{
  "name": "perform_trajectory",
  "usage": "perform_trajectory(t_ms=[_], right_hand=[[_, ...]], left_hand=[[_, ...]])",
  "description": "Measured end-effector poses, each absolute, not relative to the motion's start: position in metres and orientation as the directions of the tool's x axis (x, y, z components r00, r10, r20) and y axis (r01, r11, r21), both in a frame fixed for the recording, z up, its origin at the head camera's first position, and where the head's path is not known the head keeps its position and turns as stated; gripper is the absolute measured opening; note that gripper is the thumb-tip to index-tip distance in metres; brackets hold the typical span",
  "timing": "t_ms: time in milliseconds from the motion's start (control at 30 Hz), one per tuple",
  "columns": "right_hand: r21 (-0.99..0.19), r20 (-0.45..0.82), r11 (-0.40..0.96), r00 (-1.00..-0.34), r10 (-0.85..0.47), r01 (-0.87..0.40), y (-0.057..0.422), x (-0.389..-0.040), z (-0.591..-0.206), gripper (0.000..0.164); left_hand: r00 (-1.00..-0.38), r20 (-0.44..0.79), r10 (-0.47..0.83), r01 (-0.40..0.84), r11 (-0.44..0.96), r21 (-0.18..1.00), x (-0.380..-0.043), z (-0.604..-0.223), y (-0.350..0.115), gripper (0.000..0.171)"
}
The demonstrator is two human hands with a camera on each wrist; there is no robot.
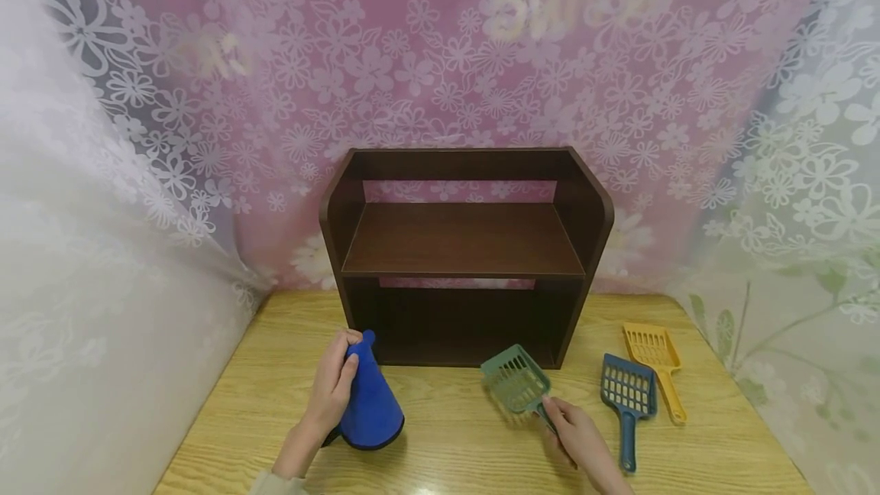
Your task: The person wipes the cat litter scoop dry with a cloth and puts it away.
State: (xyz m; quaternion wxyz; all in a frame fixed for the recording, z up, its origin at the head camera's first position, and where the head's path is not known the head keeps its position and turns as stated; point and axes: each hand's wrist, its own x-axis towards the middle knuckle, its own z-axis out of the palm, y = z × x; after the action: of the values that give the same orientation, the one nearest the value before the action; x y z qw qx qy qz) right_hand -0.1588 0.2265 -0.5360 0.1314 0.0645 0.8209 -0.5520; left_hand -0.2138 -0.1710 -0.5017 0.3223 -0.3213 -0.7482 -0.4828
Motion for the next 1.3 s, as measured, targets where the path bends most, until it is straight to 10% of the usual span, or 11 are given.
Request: perform_trajectory(t_ms=[733, 1300], right_hand=[[-0.944, -0.297, 0.190, -0.946, -0.130, 0.271, 0.218, -0.164, -0.524, 0.059], [-0.953, -0.281, 0.178, -0.931, -0.232, 0.244, 0.213, -0.163, -0.521, 0.059]], left_hand=[[-0.560, 0.788, 0.256, 0.737, 0.589, 0.332, -0.218, -0.486, -0.142, 0.032], [-0.335, 0.789, 0.514, 0.783, 0.618, -0.070, -0.235, -0.475, -0.117, 0.028]])
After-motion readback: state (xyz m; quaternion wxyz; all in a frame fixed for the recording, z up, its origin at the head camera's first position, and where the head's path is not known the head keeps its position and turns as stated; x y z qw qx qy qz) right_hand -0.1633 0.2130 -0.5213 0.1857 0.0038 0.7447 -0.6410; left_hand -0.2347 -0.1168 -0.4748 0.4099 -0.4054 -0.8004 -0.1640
